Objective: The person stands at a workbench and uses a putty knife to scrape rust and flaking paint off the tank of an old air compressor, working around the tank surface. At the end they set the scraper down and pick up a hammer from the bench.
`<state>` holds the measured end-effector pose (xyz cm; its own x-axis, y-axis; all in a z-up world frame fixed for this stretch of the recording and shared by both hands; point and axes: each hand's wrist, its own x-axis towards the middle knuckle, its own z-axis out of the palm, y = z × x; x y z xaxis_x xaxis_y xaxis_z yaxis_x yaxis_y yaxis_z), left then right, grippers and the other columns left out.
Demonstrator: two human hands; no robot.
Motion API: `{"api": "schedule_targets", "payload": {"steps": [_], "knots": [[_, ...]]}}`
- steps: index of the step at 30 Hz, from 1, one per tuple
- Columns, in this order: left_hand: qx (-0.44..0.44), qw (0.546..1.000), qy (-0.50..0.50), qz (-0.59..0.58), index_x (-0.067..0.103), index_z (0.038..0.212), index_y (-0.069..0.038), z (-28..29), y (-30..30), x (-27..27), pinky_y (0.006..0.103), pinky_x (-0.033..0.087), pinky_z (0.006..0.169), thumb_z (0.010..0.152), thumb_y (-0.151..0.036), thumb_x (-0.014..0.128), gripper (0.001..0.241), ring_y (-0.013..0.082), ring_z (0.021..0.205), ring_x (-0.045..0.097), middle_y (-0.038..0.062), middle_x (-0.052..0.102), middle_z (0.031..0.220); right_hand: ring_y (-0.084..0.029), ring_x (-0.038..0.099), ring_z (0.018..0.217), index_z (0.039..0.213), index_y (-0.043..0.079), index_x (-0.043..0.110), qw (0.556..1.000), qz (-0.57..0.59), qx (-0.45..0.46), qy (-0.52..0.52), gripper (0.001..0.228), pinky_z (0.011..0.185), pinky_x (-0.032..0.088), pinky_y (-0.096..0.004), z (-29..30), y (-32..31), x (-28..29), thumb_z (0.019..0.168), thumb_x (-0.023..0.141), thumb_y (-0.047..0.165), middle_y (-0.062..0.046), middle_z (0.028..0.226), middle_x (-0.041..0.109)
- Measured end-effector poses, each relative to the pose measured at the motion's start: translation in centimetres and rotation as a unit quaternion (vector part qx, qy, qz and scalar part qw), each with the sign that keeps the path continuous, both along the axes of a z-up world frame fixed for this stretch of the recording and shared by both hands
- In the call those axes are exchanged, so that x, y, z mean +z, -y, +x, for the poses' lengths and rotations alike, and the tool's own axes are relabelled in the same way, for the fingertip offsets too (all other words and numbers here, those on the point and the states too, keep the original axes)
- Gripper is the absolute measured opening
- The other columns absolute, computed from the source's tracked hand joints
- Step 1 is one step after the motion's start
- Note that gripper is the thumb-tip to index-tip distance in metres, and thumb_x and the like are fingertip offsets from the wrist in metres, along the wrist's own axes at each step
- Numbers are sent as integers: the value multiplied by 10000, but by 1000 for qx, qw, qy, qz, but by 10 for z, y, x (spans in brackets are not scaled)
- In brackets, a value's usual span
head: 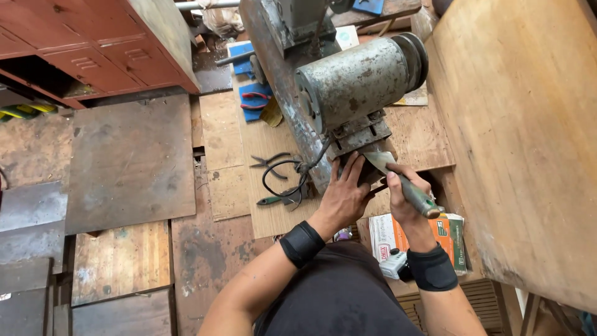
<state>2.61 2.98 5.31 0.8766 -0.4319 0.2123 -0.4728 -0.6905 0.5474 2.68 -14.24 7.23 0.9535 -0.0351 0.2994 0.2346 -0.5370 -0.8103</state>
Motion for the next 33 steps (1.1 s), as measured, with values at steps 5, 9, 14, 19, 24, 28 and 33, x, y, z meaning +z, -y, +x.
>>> {"api": "schedule_targets", "payload": {"steps": [5, 9, 14, 19, 24, 28, 33], "knots": [[14, 1000, -3, 13, 728, 797, -17, 1, 10, -12, 700, 188, 1219, 932, -241, 663, 269, 454, 1523, 256, 323, 341, 1559, -175, 631, 611, 1102, -54, 746, 997, 29, -8, -75, 429, 564, 502, -296, 25, 15, -18, 960, 597, 323, -131, 752, 710], [17, 999, 29, -3, 736, 868, -16, 2, 10, -30, 698, 207, 1220, 888, -216, 666, 213, 458, 1524, 272, 305, 307, 1601, -148, 637, 716, 1128, -92, 717, 998, 32, 48, -17, 413, 656, 515, -279, 22, 17, -4, 1026, 590, 288, -110, 820, 709], [5, 1000, 18, -15, 740, 880, -14, 9, 8, -26, 713, 215, 1197, 886, -173, 648, 184, 468, 1520, 264, 275, 283, 1632, -168, 671, 683, 1053, -99, 718, 998, 21, 63, -14, 376, 631, 533, -284, 24, 26, -11, 987, 558, 234, -133, 822, 723], [-18, 999, -24, 20, 713, 763, -9, 11, 6, -14, 720, 191, 1198, 874, -134, 608, 198, 494, 1527, 235, 288, 230, 1645, -181, 742, 681, 984, -109, 706, 998, 28, 35, -45, 409, 612, 602, -268, 30, 13, 1, 991, 476, 229, -154, 877, 751], [-10, 1000, -1, 21, 698, 780, -4, 8, 10, -31, 701, 151, 1218, 910, -136, 545, 241, 531, 1513, 240, 392, 219, 1610, -225, 729, 722, 1035, -141, 699, 995, 90, 22, -36, 416, 697, 604, -306, 18, 8, -5, 987, 509, 226, -177, 842, 744], [-18, 999, 8, 33, 694, 772, 7, 9, 13, -38, 685, 151, 1221, 930, -165, 549, 275, 538, 1503, 247, 421, 228, 1584, -188, 740, 680, 1041, -122, 689, 994, 97, 13, -42, 414, 648, 616, -296, 16, 8, 0, 962, 519, 247, -159, 802, 740], [-10, 1000, -3, 12, 696, 780, 2, 5, 10, -37, 676, 146, 1220, 909, -155, 536, 258, 523, 1504, 245, 401, 240, 1595, -150, 695, 712, 1004, -107, 703, 994, 88, 35, -55, 393, 695, 553, -286, 15, 13, -6, 959, 521, 238, -119, 784, 741]]}}
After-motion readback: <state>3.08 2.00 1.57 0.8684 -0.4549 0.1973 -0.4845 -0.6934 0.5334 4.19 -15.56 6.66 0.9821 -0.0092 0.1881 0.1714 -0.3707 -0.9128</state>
